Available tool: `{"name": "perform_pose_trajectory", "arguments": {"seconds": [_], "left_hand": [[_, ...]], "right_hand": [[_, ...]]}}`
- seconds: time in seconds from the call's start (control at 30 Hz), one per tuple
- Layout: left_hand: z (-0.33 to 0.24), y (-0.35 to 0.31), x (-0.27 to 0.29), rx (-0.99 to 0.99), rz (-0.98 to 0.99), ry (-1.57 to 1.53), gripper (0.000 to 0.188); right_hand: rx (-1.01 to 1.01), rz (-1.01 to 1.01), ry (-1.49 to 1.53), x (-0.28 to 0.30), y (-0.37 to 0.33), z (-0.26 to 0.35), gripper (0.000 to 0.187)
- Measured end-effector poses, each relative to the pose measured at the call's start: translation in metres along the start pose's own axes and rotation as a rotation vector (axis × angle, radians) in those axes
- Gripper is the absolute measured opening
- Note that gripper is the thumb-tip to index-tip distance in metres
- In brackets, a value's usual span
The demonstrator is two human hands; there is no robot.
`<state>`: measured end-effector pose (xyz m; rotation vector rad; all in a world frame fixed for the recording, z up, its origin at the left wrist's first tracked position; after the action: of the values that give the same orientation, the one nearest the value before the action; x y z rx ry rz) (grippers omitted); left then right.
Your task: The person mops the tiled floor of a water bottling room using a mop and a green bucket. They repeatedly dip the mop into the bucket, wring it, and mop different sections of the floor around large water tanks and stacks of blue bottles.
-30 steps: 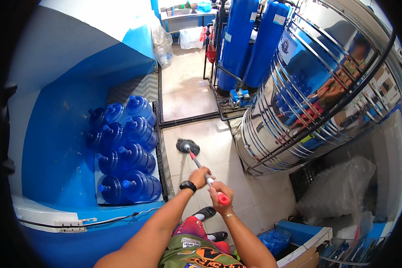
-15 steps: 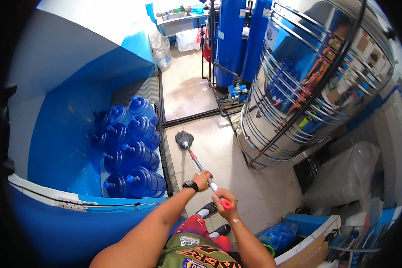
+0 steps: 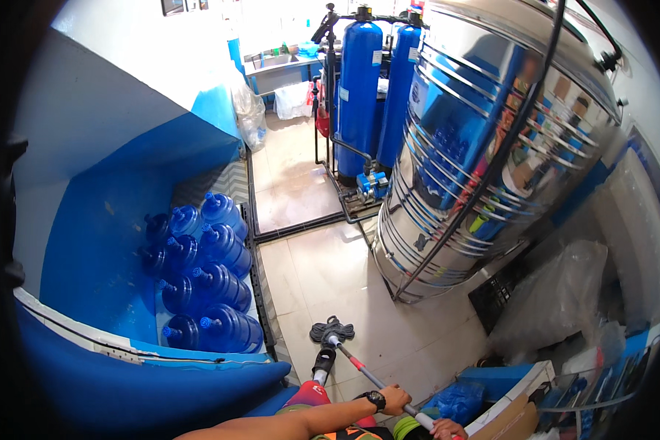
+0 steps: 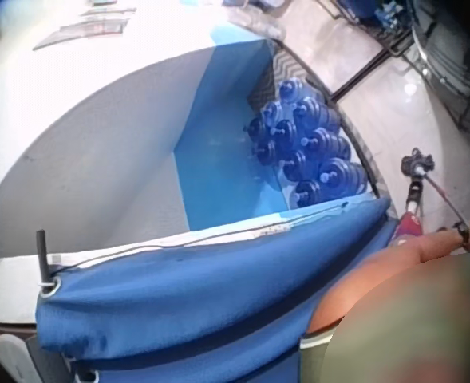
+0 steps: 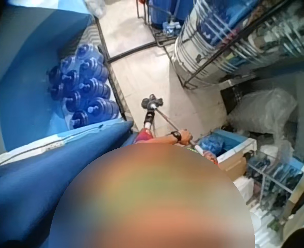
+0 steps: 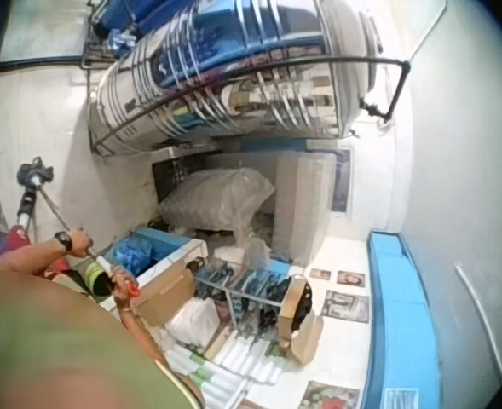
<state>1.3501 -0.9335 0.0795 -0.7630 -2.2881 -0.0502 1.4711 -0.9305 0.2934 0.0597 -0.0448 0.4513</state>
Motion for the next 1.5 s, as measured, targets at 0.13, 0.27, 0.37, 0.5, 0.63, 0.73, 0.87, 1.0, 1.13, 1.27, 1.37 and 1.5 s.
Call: {"name": "perform_pose_trajectory", "arguments": {"seconds": [0.13,0.27,0.37,0.5,0.63,0.73,0.87,1.0,1.13,1.27,1.37,1.5], "left_hand": [[0.041,-0.019,0.031,0.071,-0.042,0.065,0.020],[0.110,-0.054,0.082,0.183,-0.173,0.093,0.019],[0.178,-0.098,0.125,0.287,-0.330,0.124,0.021],[0.290,-0.149,0.182,0.577,-0.425,0.145,0.037],[0.389,-0.208,0.233,0.855,-0.599,0.062,0.031],[0.431,-0.248,0.251,0.941,-0.631,-0.105,0.056],[0.433,-0.279,0.257,0.977,-0.514,0.015,0.048],[0.388,-0.279,0.222,0.939,-0.471,0.127,0.040],[0.313,-0.252,0.143,0.959,-0.536,0.039,0.039],[0.229,-0.180,0.064,0.912,-0.560,-0.143,0.046],[0.158,-0.105,0.021,0.653,-0.486,-0.263,0.050],[0.051,-0.013,-0.013,0.326,-0.175,-0.355,0.051]], "right_hand": [[0.002,-0.075,0.067,-0.042,0.020,-0.021,0.010],[0.023,-0.086,0.112,-0.106,0.066,-0.056,0.011],[0.034,-0.068,0.159,-0.167,0.109,-0.085,0.012],[0.104,0.068,0.067,-0.263,0.172,-0.108,0.013],[0.202,0.276,-0.015,-0.370,0.233,-0.117,0.012],[0.239,0.322,-0.025,-0.429,0.254,-0.123,0.005],[0.230,0.381,-0.025,-0.459,0.241,-0.130,0.008],[0.240,0.449,-0.053,-0.428,0.191,-0.126,0.010],[0.206,0.445,-0.070,-0.345,0.128,-0.120,0.007],[0.163,0.370,-0.100,-0.218,0.077,-0.106,0.004],[0.019,0.345,-0.074,-0.115,0.058,-0.081,0.004],[-0.219,0.128,-0.229,0.006,0.018,-0.029,0.007]]}}
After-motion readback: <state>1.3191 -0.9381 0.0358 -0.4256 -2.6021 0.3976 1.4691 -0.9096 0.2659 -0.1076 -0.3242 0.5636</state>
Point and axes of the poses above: each hand's wrist, its own y-axis towards the middle knuckle, its own x-axis out of the back of the hand, z = x × y, the point moved 7 cm from there along y, towards the middle knuckle, and after that the axes turned 4 degrees about -x, right-handed, at the moved point
